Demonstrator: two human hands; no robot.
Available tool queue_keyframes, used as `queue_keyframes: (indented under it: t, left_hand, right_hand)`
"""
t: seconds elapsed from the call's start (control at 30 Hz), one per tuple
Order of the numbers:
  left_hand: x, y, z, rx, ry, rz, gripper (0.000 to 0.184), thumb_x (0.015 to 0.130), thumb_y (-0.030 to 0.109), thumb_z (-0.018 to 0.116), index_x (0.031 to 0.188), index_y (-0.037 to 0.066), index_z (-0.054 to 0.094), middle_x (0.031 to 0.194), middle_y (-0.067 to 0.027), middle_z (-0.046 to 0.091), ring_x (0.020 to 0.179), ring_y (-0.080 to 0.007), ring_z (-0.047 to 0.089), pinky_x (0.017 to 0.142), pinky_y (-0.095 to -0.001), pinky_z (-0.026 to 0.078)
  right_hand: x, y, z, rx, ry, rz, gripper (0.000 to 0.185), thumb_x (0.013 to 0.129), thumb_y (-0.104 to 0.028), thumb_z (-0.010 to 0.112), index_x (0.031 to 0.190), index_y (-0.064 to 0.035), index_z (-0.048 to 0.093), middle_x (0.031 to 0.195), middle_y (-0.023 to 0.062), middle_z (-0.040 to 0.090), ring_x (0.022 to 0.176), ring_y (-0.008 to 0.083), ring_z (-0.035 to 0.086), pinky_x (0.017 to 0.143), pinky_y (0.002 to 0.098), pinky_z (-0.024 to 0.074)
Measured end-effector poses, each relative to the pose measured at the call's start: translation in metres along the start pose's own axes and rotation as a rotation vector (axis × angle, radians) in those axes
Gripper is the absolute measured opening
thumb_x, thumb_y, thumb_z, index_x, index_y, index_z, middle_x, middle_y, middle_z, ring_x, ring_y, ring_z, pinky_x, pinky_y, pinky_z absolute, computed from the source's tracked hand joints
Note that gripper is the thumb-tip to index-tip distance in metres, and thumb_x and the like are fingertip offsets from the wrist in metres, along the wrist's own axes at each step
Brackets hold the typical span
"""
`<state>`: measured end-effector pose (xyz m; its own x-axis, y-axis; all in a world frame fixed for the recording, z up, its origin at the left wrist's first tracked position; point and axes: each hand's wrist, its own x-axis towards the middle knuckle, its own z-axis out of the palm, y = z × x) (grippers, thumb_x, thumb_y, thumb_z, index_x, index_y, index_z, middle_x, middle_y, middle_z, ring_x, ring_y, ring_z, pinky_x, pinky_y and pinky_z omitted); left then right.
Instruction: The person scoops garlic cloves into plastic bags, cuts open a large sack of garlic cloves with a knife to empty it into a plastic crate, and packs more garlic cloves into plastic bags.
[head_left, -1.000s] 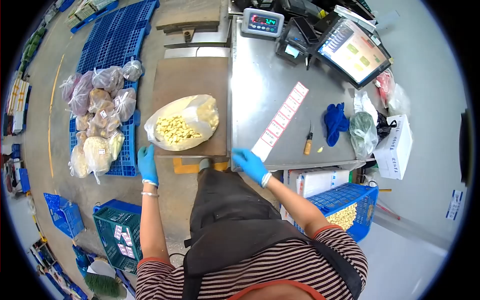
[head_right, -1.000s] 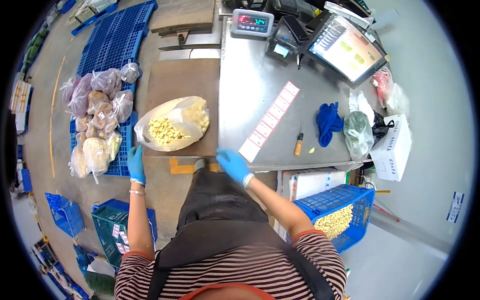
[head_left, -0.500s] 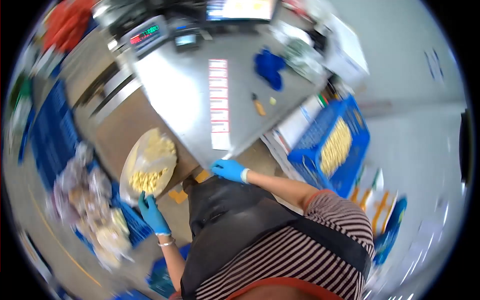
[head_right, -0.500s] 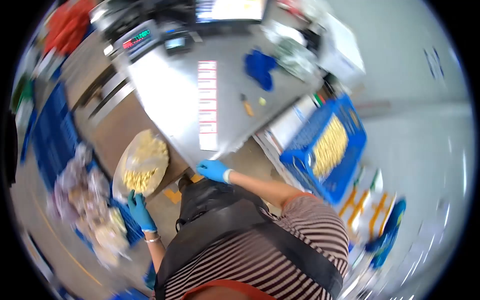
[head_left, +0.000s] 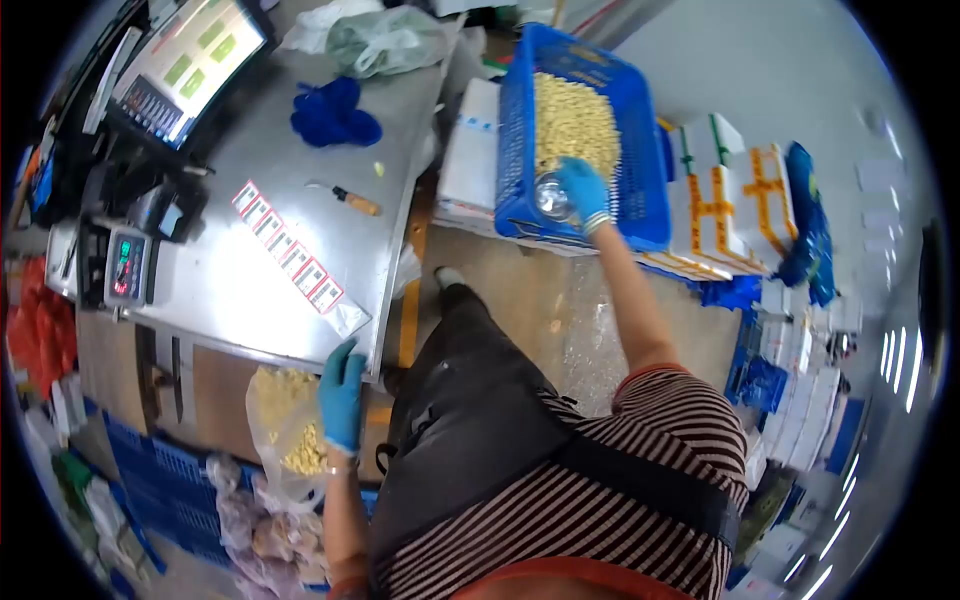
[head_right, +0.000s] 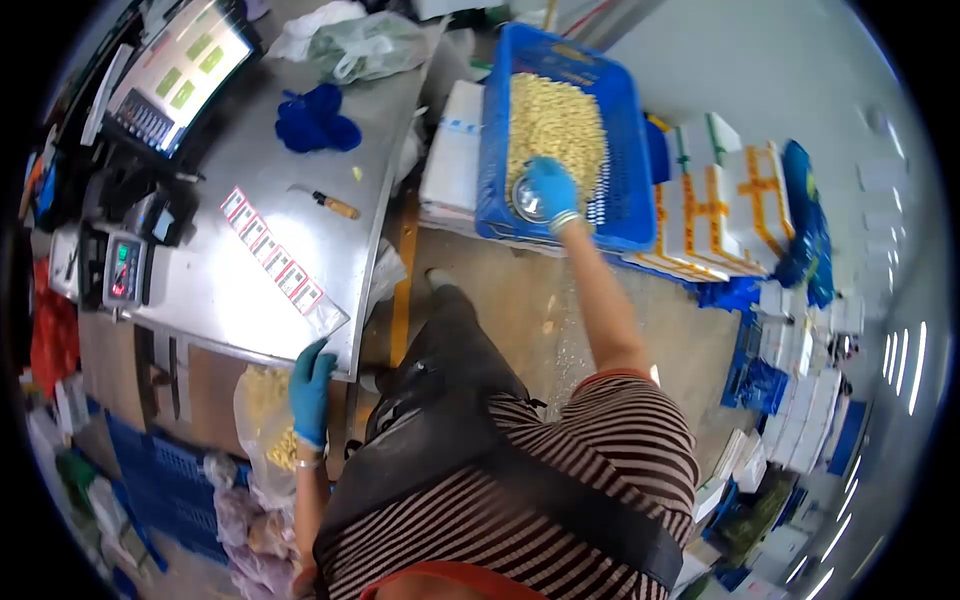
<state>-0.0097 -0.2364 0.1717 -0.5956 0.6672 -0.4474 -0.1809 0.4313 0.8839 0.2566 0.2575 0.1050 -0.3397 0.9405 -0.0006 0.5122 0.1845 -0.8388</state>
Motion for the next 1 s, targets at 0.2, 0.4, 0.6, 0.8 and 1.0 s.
queue_keyframes:
  t: [0.2,0.4,0.6,0.8,1.0]
  left_hand:
    - [0.097,0.065,0.142,0.211,-0.169,0.099,0.035,0.094,0.027,0.056,0.119,0.004,0.061,0.115,-0.0188,0.063,0.107,-0.0342,0.060,0.094,-0.0394,0.046]
    - [0.180,0.111,0.282,0.394,-0.152,0.169,0.057,0.090,0.034,0.061,0.134,0.000,0.047,0.125,-0.0239,0.056,0.109,-0.0394,0.056,0.095,-0.0426,0.046]
    - [0.235,0.130,0.346,0.519,-0.200,0.291,0.078,0.085,0.031,0.066,0.145,-0.003,0.030,0.134,-0.0296,0.047,0.118,-0.0445,0.051,0.098,-0.0466,0.043]
    - [0.237,0.127,0.362,0.558,-0.245,0.165,0.076,0.087,0.026,0.063,0.148,0.000,0.026,0.131,-0.0268,0.050,0.107,-0.0446,0.056,0.090,-0.0486,0.047]
    - [0.240,0.110,0.364,0.540,-0.239,0.203,0.072,0.087,0.025,0.064,0.146,0.001,0.029,0.125,-0.0272,0.052,0.106,-0.0441,0.056,0.087,-0.0474,0.048]
  right_hand:
    - [0.118,0.232,-0.042,-0.301,-0.273,0.565,0.083,0.078,-0.024,0.077,0.143,0.0035,0.036,0.128,0.0238,0.057,0.109,0.0316,0.060,0.090,0.0363,0.0480]
    - [0.140,0.315,-0.014,-0.908,-0.421,0.498,0.064,0.061,-0.042,0.085,0.105,0.0015,0.067,0.099,0.0209,0.070,0.092,0.0329,0.069,0.079,0.0422,0.0537]
    - [0.225,0.196,-0.098,-0.825,-0.253,0.170,0.037,0.087,-0.034,0.051,0.100,-0.0011,0.063,0.099,0.0293,0.064,0.095,0.0472,0.060,0.085,0.0515,0.0470]
    - [0.311,0.241,-0.081,-0.326,0.043,0.214,0.052,0.073,-0.026,0.075,0.120,-0.0088,0.058,0.112,0.0185,0.066,0.102,0.0391,0.063,0.086,0.0445,0.0503]
    - [0.243,0.236,0.044,0.018,0.001,0.491,0.026,0.088,-0.019,0.052,0.103,0.0005,0.060,0.094,0.0268,0.065,0.084,0.0395,0.065,0.072,0.0437,0.0523]
